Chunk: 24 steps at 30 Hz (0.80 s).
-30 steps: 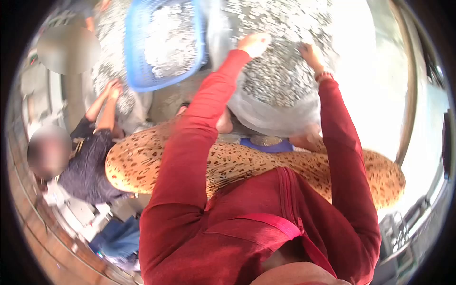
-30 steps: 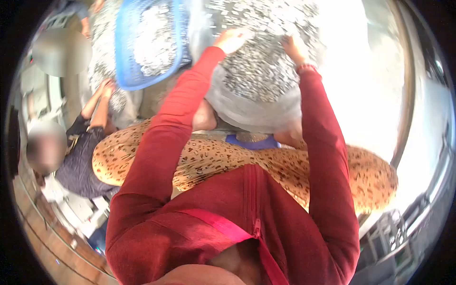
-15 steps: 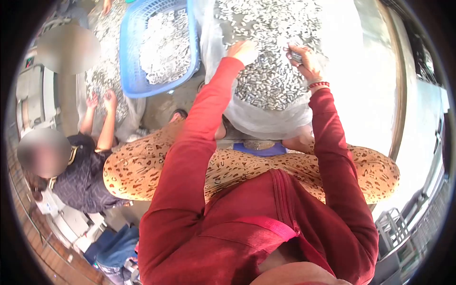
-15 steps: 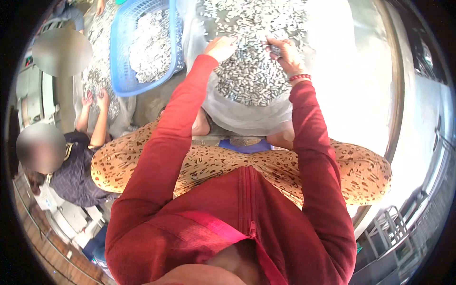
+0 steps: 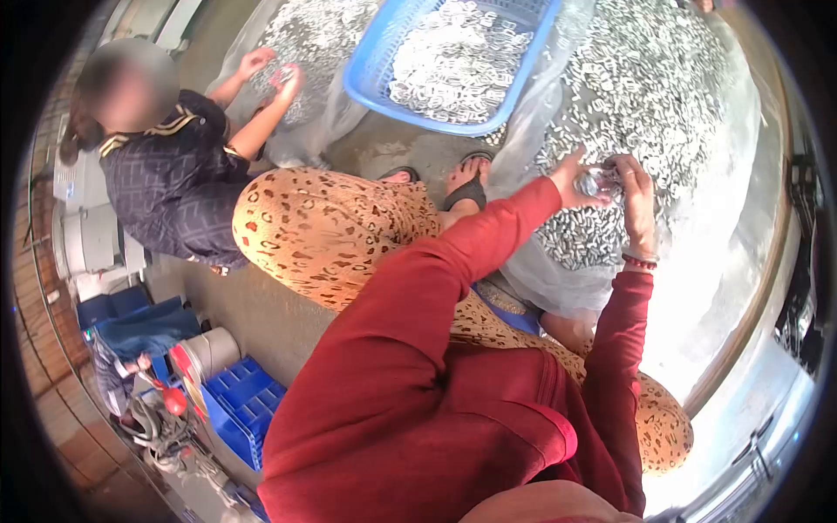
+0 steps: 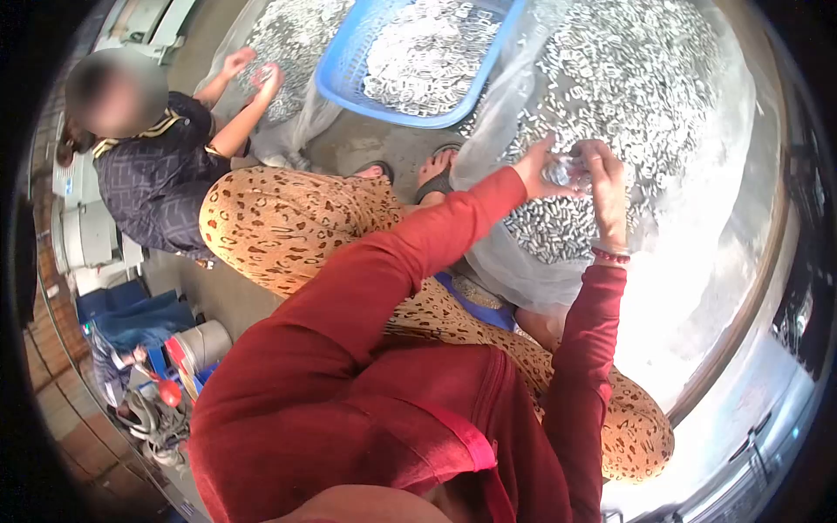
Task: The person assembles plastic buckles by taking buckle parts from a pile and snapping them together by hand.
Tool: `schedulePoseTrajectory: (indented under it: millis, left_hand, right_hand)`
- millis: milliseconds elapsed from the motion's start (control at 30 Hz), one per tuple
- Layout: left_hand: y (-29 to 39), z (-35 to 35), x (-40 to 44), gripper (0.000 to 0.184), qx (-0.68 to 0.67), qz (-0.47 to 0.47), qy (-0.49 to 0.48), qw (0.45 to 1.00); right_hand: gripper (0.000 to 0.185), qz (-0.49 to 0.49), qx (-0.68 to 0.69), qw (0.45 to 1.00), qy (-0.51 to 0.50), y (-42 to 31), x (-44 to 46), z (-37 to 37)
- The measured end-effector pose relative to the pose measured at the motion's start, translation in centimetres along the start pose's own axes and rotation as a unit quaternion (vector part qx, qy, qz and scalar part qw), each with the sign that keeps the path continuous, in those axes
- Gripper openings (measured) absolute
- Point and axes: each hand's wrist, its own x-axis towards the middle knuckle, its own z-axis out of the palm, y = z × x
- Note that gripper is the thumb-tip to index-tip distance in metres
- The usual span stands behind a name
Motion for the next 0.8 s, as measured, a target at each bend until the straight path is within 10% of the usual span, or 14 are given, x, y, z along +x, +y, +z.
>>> schedulePoseTrajectory:
  millis: [133,367,467,533,567,600,667,700,733,800]
  left_hand:
    - [-2.5,-0.1,1.5,0.067,0.106,0.228,-0.049,0.967]
    - [10.5,5.3,0.4,0.017,-0.334,0.037,-0.195,0.921]
    - [20.0,3.5,1.1,0.035,-0.123,0.166,-0.243,0.948]
    - [26.1,1.3,-0.6,0.026,0.131,0.389,-0.090,0.907]
    - [28.8,0.7,-3.0,0.024,0.115,0.292,-0.154,0.937]
    - [29.2,1.1,-3.3,0.028,0.113,0.472,0.110,0.868]
    - [30.8,-1.4,-5.8,0.045,0.317,0.478,0.228,0.787]
    - [37.7,-8.9,-4.2,0.046,0.588,0.362,0.323,0.647]
    - [37.1,-9.1,-4.0,0.043,0.773,0.294,0.492,0.272]
    - [38.6,-10.3,-3.3,0.038,0.774,0.422,0.440,0.169]
  right_hand:
    - [0.023,-0.234,-0.307,0.921,0.043,-0.3,0.3,3.0]
    - [0.020,-0.240,-0.208,0.913,0.257,-1.7,0.4,0.3]
    - [0.025,-0.170,-0.073,0.937,0.296,0.6,0.7,-2.2]
    - [0.026,-0.140,-0.032,0.942,0.304,1.5,0.7,-3.6]
    - [0.027,-0.122,-0.012,0.944,0.308,2.0,0.5,-4.1]
    - [0.028,-0.122,-0.009,0.944,0.306,2.6,0.6,-4.7]
    - [0.029,-0.113,-0.063,0.948,0.292,2.0,0.5,-4.9]
    - [0.030,-0.111,-0.090,0.948,0.284,1.8,0.6,-5.0]
    - [0.039,-0.066,-0.047,0.960,0.268,2.5,1.4,-5.5]
    - [0.049,0.007,-0.135,0.965,0.227,9.2,4.5,-8.7]
